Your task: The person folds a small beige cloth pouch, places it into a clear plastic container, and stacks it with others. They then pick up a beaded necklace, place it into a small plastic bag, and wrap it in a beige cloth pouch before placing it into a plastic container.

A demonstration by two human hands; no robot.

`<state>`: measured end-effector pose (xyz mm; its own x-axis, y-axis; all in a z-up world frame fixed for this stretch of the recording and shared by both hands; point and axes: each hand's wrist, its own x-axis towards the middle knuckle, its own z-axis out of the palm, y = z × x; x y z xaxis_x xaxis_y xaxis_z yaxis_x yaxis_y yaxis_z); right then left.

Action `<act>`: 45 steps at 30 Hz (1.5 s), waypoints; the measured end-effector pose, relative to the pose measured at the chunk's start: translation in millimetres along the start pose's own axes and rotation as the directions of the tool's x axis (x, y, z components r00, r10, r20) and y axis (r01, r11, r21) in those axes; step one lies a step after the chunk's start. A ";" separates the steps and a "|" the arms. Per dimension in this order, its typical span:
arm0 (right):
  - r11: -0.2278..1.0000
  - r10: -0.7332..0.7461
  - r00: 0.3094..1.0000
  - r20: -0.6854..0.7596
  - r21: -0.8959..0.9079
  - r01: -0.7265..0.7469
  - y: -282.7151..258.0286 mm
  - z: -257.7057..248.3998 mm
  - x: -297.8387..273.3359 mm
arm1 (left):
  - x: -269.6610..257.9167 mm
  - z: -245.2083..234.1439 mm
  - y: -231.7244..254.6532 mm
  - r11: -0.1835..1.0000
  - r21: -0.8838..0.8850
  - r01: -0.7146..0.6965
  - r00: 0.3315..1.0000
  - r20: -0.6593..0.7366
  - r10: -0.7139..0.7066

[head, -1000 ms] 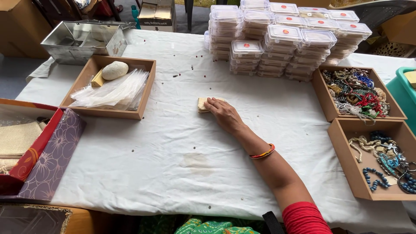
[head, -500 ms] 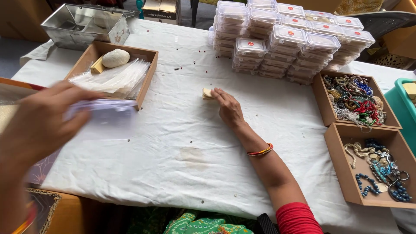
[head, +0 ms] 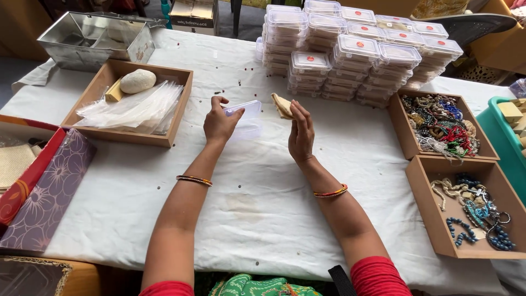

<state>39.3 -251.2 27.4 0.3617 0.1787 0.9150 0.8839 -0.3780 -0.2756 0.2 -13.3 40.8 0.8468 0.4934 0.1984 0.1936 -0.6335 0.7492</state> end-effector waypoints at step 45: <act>0.993 -0.114 0.717 0.688 0.091 0.071 -31.3 5.1 -3.7 | 14.0 -6.4 -50.3 0.779 -0.617 0.109 0.782 0.538 0.316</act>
<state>11.8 -235.4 31.1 0.3621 0.7961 0.4848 0.9307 -0.2799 -0.2356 -0.9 29.3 10.0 0.9895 -0.1349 0.0520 -0.0621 -0.0721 0.9955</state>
